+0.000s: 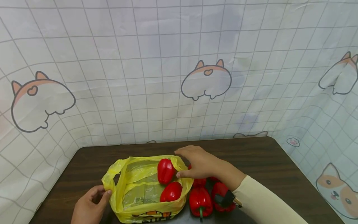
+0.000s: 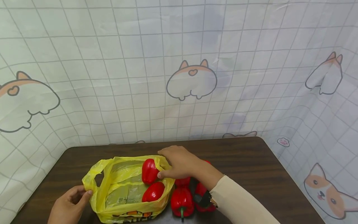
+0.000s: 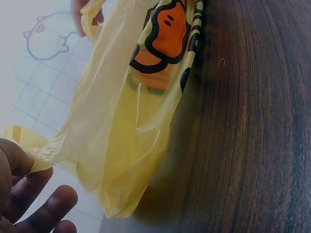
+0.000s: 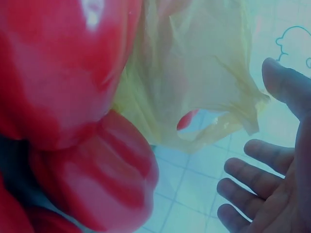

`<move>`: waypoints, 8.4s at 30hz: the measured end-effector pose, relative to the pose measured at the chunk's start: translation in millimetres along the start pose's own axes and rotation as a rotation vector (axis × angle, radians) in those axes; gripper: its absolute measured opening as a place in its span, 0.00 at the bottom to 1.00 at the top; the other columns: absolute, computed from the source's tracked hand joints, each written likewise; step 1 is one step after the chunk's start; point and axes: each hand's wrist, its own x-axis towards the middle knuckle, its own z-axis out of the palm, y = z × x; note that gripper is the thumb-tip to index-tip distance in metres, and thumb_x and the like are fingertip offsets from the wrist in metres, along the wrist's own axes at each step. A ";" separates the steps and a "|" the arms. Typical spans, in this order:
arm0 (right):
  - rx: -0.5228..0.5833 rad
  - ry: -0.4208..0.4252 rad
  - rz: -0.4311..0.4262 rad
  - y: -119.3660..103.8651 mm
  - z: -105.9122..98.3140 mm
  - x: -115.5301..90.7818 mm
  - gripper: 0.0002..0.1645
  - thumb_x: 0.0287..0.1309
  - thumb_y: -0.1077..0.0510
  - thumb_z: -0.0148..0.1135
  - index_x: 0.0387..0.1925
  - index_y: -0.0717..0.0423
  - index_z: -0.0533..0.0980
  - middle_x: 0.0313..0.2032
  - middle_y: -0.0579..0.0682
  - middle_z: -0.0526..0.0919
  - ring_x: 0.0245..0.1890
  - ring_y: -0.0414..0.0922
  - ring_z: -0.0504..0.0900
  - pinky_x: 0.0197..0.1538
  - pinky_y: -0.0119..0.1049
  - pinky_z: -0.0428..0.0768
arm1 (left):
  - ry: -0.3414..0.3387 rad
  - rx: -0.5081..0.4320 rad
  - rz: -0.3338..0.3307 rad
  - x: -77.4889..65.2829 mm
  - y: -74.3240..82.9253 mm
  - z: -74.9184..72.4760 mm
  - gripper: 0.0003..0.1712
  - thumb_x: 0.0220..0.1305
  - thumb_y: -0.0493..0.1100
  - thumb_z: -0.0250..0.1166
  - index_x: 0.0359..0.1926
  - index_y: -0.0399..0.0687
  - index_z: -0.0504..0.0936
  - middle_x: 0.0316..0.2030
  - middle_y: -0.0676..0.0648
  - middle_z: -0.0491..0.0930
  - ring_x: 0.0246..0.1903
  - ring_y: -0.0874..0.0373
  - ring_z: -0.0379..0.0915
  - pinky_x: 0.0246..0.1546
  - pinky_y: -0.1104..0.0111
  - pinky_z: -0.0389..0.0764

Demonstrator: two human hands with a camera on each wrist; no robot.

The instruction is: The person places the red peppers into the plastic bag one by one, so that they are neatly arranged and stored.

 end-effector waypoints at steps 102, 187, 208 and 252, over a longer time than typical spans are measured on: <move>0.320 -0.055 0.198 74.0 39.6 -157.0 0.46 0.51 0.37 0.77 0.69 0.45 0.72 0.62 0.48 0.76 0.60 0.55 0.77 0.54 0.63 0.78 | -0.005 0.011 -0.020 -1.3 -1.0 -4.2 0.25 0.71 0.58 0.67 0.53 0.40 0.84 0.38 0.50 0.85 0.39 0.52 0.80 0.32 0.63 0.78; 0.223 0.204 -0.110 -28.4 -16.2 -40.0 0.47 0.48 0.38 0.80 0.69 0.39 0.72 0.60 0.34 0.75 0.58 0.35 0.71 0.50 0.37 0.81 | -0.008 0.003 -0.003 1.1 0.0 -0.7 0.25 0.71 0.57 0.66 0.53 0.39 0.84 0.37 0.50 0.85 0.39 0.51 0.81 0.31 0.63 0.79; 0.188 0.140 -0.161 -47.7 2.8 -8.8 0.47 0.51 0.31 0.74 0.70 0.43 0.72 0.60 0.37 0.76 0.62 0.41 0.70 0.54 0.42 0.80 | -0.013 0.004 -0.021 3.1 0.1 0.4 0.24 0.72 0.55 0.66 0.53 0.39 0.84 0.37 0.50 0.86 0.39 0.52 0.81 0.32 0.62 0.79; 0.046 0.094 -0.119 -64.8 65.2 26.6 0.47 0.50 0.25 0.71 0.67 0.42 0.75 0.57 0.34 0.80 0.60 0.42 0.72 0.66 0.47 0.67 | -0.013 -0.014 -0.001 4.1 0.4 2.6 0.23 0.72 0.53 0.66 0.54 0.38 0.83 0.39 0.48 0.87 0.43 0.44 0.83 0.36 0.55 0.83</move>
